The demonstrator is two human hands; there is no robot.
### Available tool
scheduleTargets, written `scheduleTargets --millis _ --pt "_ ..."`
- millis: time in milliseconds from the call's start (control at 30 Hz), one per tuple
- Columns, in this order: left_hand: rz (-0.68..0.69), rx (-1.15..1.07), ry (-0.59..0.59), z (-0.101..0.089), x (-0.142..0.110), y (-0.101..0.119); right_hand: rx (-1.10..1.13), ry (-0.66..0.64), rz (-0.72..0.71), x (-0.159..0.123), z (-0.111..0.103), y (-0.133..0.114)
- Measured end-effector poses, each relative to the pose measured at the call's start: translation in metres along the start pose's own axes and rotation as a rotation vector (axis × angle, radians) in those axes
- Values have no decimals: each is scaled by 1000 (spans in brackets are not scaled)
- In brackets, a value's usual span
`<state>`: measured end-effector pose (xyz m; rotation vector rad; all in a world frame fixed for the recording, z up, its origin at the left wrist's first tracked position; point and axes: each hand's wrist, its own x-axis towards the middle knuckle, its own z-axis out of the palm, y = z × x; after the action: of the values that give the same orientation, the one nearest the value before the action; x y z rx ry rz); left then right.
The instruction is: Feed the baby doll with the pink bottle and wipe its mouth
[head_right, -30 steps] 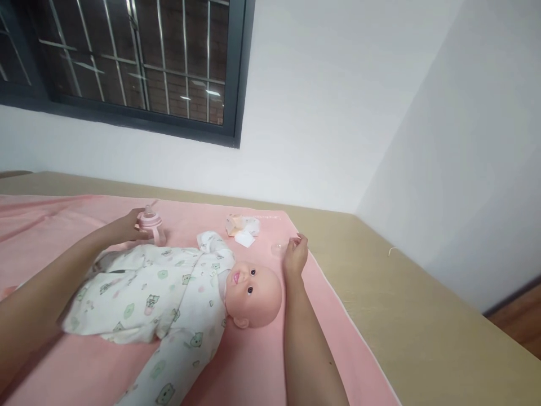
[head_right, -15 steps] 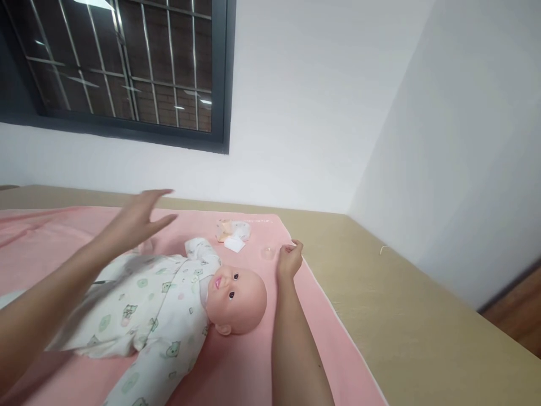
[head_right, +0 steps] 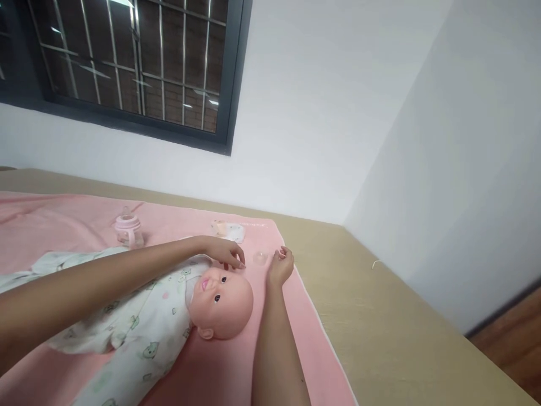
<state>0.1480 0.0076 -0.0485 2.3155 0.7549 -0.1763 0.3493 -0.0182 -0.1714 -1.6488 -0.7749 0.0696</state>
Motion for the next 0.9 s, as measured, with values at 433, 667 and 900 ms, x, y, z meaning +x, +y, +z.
scheduleTargets --millis 433,667,900 --pt "-108 -292 -493 13 21 3 5 -23 10 0 0 3" --pt "-111 -376 -500 15 16 4 62 -53 9 -2 -1 -6" --pt "4 -392 -461 10 3 13 52 -17 -79 -16 -6 -37"
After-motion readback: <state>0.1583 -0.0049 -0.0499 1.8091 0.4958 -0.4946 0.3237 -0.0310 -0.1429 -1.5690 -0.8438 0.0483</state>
